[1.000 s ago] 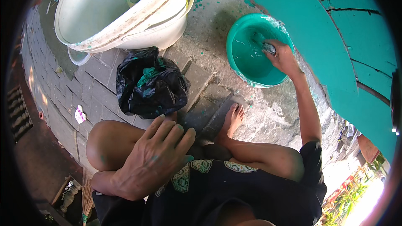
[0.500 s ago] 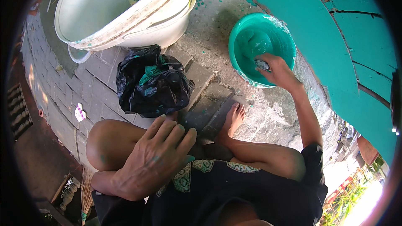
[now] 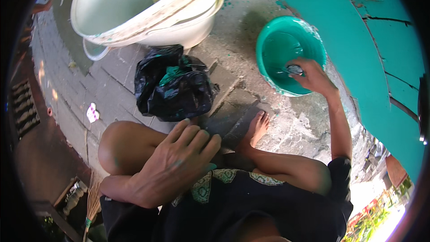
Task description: The person unties a plastic bag containing green paint and then stirs the paint in a small green bucket using a brush.
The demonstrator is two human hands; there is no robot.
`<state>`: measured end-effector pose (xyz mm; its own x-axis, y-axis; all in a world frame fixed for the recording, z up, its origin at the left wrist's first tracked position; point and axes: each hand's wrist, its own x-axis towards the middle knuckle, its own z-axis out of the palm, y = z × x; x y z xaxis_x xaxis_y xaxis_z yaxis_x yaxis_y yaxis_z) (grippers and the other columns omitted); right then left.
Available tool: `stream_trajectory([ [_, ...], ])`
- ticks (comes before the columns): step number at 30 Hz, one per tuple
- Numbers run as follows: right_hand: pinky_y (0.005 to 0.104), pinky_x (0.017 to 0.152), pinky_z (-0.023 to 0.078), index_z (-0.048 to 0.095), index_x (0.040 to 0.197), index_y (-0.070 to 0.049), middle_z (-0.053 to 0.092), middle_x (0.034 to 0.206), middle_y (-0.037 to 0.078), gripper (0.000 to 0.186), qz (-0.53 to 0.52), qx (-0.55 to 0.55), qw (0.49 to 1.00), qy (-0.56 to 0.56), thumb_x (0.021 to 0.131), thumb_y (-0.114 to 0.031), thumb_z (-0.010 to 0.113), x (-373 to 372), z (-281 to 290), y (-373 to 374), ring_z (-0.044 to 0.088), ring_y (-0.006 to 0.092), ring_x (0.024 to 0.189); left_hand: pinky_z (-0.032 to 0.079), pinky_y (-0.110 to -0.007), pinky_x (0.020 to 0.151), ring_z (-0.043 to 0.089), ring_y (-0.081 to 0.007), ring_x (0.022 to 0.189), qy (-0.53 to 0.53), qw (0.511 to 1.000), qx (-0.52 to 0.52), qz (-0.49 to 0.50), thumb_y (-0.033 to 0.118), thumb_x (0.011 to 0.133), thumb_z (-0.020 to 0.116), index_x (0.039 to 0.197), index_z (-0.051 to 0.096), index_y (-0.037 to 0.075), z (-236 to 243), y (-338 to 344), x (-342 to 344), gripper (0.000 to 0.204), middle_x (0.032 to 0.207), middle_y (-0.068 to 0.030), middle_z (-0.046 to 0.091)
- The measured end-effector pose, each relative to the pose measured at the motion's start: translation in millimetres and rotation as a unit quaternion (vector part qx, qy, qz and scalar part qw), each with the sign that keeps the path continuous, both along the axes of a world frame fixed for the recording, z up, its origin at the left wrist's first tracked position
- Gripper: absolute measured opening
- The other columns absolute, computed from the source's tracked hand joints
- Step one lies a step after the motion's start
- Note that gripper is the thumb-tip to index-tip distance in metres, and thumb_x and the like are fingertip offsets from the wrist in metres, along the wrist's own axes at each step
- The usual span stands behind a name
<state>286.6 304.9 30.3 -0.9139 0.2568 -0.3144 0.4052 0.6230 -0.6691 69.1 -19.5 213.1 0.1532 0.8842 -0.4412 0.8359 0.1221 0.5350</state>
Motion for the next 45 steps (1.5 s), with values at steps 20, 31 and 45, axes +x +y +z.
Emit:
stream_trajectory([
  [20, 0.0437, 0.081, 0.055, 0.066, 0.119, -0.005, 0.070, 0.110, 0.021, 0.037, -0.091, 0.144, 0.983, 0.073, 0.084, -0.011, 0.075, -3.7, -27.0, 31.1, 0.070, 0.0379, 0.091, 0.045, -0.042, 0.103, 0.057, -0.0284, 0.100, 0.015, 0.999, 0.047, 0.008, 0.013, 0.075, 0.067, 0.116, 0.057, -0.004, -4.7, -1.2, 6.1, 0.046, 0.094, -0.0120, 0.054],
  [31, 0.0332, 0.064, 0.053, 0.070, 0.112, -0.003, 0.073, 0.087, 0.014, 0.028, -0.150, 0.125, 0.981, 0.020, 0.086, -0.010, 0.077, 8.7, -18.4, 23.8, 0.068, 0.0197, 0.070, 0.045, -0.044, 0.105, 0.057, -0.0260, 0.098, 0.013, 0.999, 0.031, 0.006, 0.013, 0.075, 0.067, 0.119, 0.058, -0.003, -2.4, -3.3, 2.4, 0.048, 0.094, -0.0104, 0.053],
  [45, 0.0334, 0.064, 0.052, 0.070, 0.111, -0.002, 0.074, 0.091, 0.016, 0.028, -0.102, 0.029, 0.994, 0.017, 0.084, -0.007, 0.077, -2.6, -14.7, 1.6, 0.068, 0.0208, 0.070, 0.046, -0.043, 0.103, 0.057, -0.0309, 0.111, 0.017, 1.000, -0.014, -0.006, 0.023, 0.070, 0.082, 0.126, 0.056, 0.000, -1.4, -4.0, 0.2, 0.066, 0.107, -0.0132, 0.058],
])
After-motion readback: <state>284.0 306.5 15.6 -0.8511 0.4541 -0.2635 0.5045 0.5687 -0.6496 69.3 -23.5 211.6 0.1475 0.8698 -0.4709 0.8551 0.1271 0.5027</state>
